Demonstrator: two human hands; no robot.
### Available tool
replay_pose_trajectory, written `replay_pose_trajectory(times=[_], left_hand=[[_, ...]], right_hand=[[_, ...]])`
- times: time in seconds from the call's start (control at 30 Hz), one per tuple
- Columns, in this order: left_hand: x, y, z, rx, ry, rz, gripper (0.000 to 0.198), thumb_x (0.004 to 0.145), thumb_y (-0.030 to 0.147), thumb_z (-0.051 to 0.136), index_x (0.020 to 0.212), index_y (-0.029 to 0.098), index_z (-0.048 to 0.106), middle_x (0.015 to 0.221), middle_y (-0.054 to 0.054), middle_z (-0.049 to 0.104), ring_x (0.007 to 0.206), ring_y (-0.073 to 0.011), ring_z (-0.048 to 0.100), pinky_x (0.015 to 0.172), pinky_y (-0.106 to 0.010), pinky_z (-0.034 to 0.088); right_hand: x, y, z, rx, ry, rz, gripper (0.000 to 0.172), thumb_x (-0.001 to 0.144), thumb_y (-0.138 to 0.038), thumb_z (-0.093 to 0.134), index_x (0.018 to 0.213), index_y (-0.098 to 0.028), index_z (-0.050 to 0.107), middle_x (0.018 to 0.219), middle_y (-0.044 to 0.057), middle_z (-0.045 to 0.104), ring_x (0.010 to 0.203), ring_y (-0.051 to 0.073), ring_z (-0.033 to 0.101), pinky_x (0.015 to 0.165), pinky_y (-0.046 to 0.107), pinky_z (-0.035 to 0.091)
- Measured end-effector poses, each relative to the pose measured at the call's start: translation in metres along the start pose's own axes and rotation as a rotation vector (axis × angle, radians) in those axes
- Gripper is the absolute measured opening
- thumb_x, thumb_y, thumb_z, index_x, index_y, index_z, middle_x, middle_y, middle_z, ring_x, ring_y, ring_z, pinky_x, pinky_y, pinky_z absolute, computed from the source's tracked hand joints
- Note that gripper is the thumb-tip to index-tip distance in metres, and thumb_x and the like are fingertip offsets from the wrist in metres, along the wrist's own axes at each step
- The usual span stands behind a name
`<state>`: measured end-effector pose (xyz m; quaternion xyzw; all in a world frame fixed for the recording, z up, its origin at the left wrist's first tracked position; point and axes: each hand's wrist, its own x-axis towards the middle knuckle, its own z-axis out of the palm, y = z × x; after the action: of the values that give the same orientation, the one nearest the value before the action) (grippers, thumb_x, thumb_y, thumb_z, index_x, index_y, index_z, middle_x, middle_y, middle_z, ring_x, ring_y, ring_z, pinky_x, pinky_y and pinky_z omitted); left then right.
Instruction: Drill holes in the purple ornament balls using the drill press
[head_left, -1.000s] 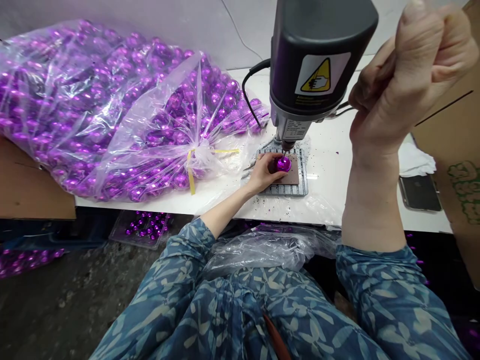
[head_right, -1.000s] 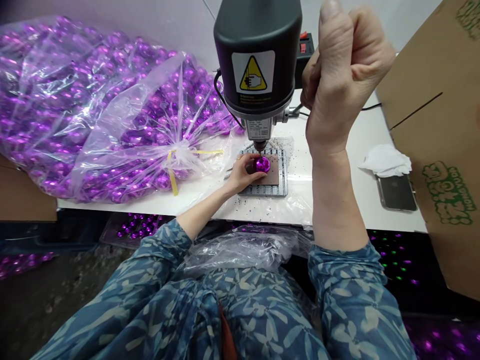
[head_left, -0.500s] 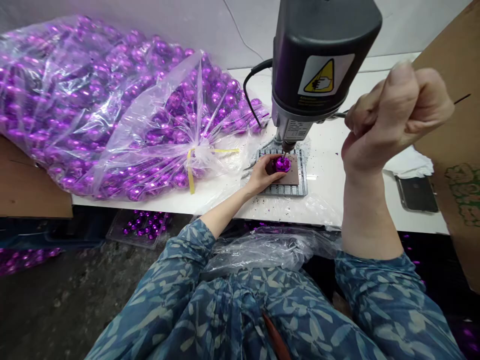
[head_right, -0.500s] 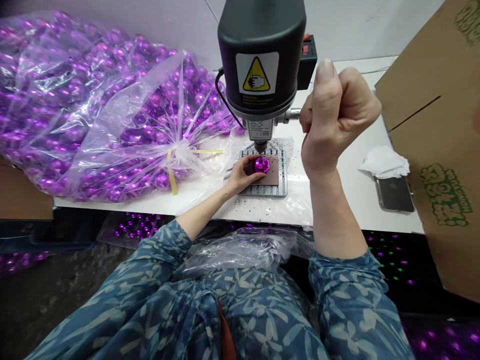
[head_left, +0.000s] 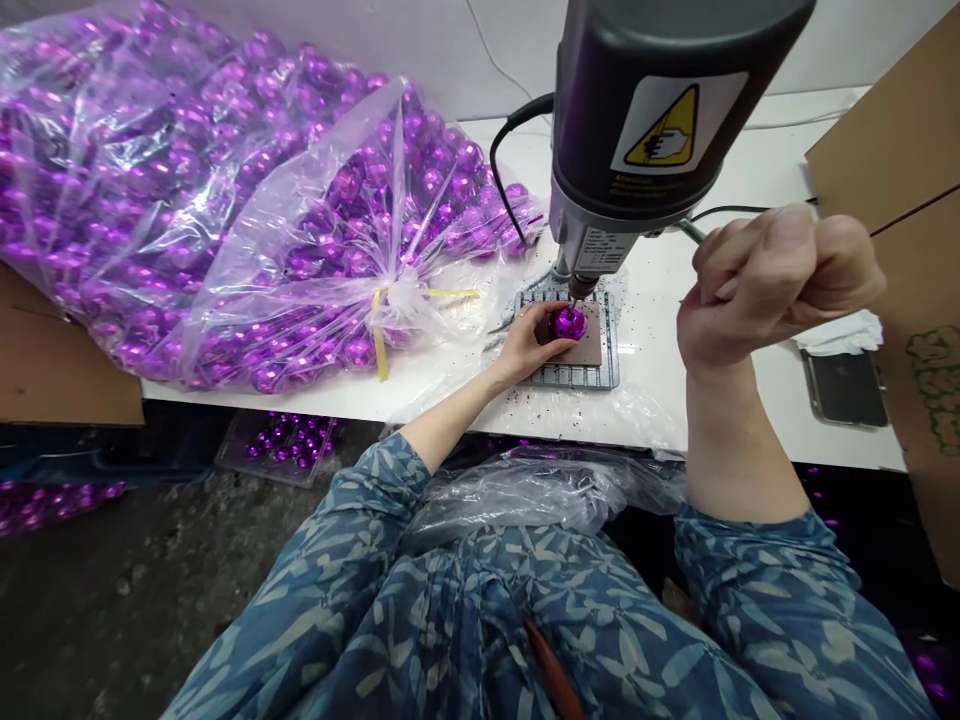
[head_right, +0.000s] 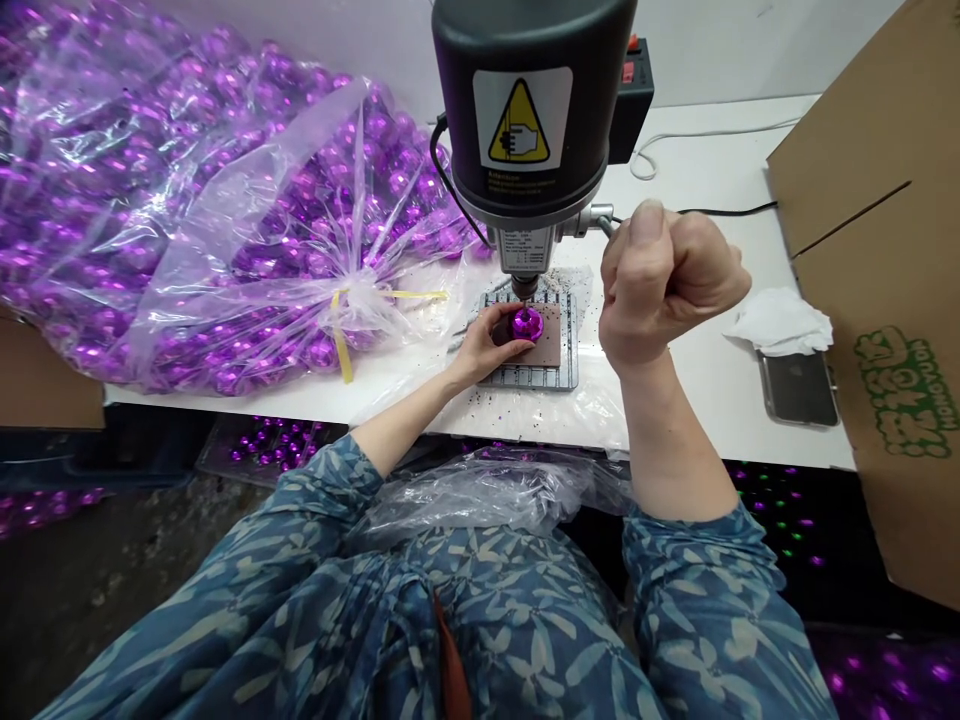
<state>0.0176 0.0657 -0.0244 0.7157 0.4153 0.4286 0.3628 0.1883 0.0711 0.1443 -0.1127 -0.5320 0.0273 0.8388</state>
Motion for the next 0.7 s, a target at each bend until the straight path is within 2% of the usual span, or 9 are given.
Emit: replay_pose_trajectory(times=[0.2,0.47,0.6,0.7], left_hand=[[0.000,0.000,0.000,0.011,-0.005,-0.006,0.060,0.088,0.048,0.085,0.138,0.024,0.063,0.136,-0.012,0.069,0.129,-0.0304,0.063,0.112,-0.050,0.052],[0.000,0.002,0.000,0.053,-0.003,0.045,0.057,0.091,0.048,0.081,0.138,0.024,0.061,0.136,-0.012,0.069,0.131,-0.0302,0.063,0.113,-0.049,0.052],[-0.001,0.002,0.001,0.045,0.002,0.055,0.056,0.091,0.049,0.082,0.138,0.025,0.062,0.135,-0.012,0.069,0.129,-0.0300,0.063,0.110,-0.050,0.054],[-0.002,0.002,0.001,0.034,0.013,0.064,0.055,0.090,0.047,0.083,0.137,0.026,0.062,0.134,-0.012,0.069,0.128,-0.0294,0.064,0.110,-0.050,0.055]], right_hand=[[-0.008,0.005,-0.009,0.021,-0.094,-0.141,0.058,0.098,-0.022,0.059,0.069,-0.016,0.009,0.045,-0.009,0.015,0.034,-0.002,0.021,0.038,0.013,0.019],[-0.017,0.011,-0.015,0.049,-0.135,-0.253,0.056,0.097,-0.022,0.058,0.066,-0.014,0.012,0.041,-0.010,0.016,0.032,-0.003,0.014,0.036,0.013,0.019],[-0.015,0.004,-0.010,0.032,-0.121,-0.189,0.062,0.097,-0.029,0.064,0.062,-0.013,0.014,0.041,-0.009,0.015,0.031,-0.002,0.016,0.034,0.015,0.019],[0.004,-0.004,0.004,-0.027,-0.044,-0.042,0.062,0.099,-0.030,0.064,0.060,-0.012,0.019,0.046,-0.006,0.020,0.036,-0.002,0.032,0.039,0.016,0.018]])
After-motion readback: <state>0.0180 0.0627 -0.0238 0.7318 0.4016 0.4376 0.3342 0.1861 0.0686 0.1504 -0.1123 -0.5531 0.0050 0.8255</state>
